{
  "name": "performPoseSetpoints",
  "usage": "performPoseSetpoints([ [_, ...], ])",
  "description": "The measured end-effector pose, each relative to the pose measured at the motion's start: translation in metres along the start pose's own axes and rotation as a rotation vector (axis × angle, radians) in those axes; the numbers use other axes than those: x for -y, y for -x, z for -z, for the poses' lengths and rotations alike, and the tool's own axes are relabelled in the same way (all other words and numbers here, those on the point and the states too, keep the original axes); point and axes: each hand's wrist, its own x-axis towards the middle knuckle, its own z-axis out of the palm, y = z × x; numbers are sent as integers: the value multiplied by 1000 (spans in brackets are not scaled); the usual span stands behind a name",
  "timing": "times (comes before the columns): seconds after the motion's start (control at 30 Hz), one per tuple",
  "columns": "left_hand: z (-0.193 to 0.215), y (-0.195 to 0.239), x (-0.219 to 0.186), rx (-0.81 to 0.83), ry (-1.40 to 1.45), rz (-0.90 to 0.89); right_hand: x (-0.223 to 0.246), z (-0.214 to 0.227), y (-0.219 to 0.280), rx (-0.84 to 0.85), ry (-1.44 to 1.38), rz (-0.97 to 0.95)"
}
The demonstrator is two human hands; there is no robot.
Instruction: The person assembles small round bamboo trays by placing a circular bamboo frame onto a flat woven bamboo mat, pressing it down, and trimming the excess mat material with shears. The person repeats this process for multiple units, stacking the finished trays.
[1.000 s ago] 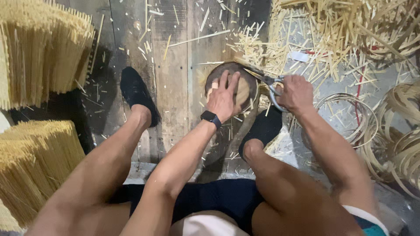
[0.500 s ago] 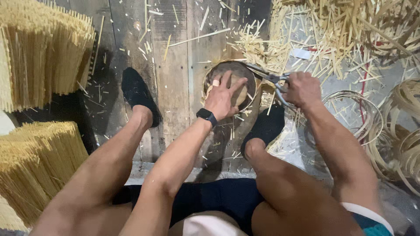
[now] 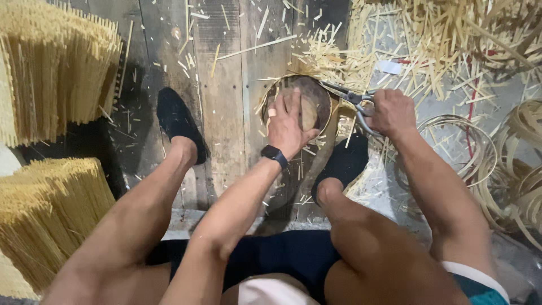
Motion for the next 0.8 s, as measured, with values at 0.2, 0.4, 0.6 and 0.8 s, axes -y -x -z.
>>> performPoseSetpoints([
  [0.2,5,-1,9,115,-98,-142,20,-3,-12,-71,38,29],
  [0.4,17,-11,18,240,-136,-234,1,10,-5,11,58,39],
  [0.6,23,-18,26,318,-215,-345,28,19,-20,-3,156,33],
  [0.8,23,-10,11,180,-66,-67,7,10,-11,33,38,30],
])
